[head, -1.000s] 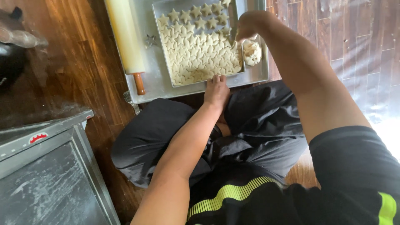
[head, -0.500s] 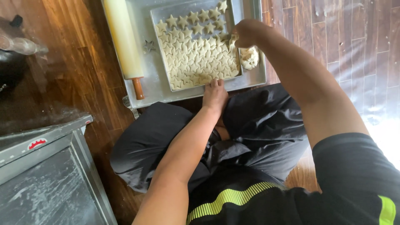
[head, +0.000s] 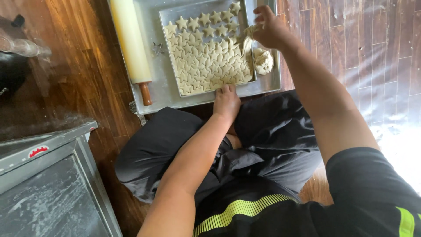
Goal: Cutting star shapes out of dough using a cutter and collecting them on a tray.
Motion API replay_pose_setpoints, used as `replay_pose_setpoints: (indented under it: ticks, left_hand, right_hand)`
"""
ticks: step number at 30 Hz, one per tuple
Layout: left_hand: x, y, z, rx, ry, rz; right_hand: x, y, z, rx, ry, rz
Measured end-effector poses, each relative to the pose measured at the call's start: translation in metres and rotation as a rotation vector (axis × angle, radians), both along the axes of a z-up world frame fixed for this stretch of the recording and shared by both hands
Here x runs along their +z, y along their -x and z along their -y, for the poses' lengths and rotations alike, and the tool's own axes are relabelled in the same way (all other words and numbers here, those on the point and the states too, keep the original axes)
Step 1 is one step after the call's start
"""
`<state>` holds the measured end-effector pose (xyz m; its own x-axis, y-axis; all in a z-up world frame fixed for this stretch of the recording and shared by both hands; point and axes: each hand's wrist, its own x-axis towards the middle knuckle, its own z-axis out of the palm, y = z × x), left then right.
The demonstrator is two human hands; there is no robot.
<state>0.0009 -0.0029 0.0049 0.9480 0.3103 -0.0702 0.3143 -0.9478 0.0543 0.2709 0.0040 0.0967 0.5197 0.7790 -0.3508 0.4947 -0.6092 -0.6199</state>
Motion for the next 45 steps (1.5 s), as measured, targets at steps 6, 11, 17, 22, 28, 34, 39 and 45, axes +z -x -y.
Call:
replay_pose_setpoints:
  ticks: [6, 11, 17, 22, 28, 34, 39, 45]
  left_hand:
    - [0.019, 0.005, -0.006, -0.009, -0.031, 0.009]
    - [0.031, 0.01, -0.011, 0.039, 0.134, 0.119]
    - [0.045, 0.01, -0.017, 0.053, 0.211, 0.167]
    - [0.049, 0.006, -0.019, 0.041, 0.162, 0.136]
    - [0.084, 0.003, -0.061, 0.133, 0.5, 0.084]
    - [0.107, 0.01, -0.197, 0.655, 0.418, 0.09]
    - [0.054, 0.028, -0.274, 0.313, -0.247, -0.149]
    - [0.044, 0.015, -0.269, 0.234, -0.347, -0.336]
  right_hand:
    - [-0.025, 0.001, 0.01, -0.217, -0.269, -0.173]
    - [0.011, 0.01, 0.017, -0.145, -0.204, 0.061]
    - [0.016, -0.01, 0.012, 0.025, -0.187, 0.432]
    - [-0.028, -0.022, 0.011, -0.064, -0.395, 0.296]
    - [-0.041, -0.012, 0.008, -0.152, -0.431, 0.17]
    - [-0.044, -0.017, 0.033, -0.166, -0.454, 0.29]
    - [0.006, -0.008, 0.072, -0.119, -0.393, 0.136]
    - [0.046, 0.008, 0.077, -0.012, -0.261, 0.178]
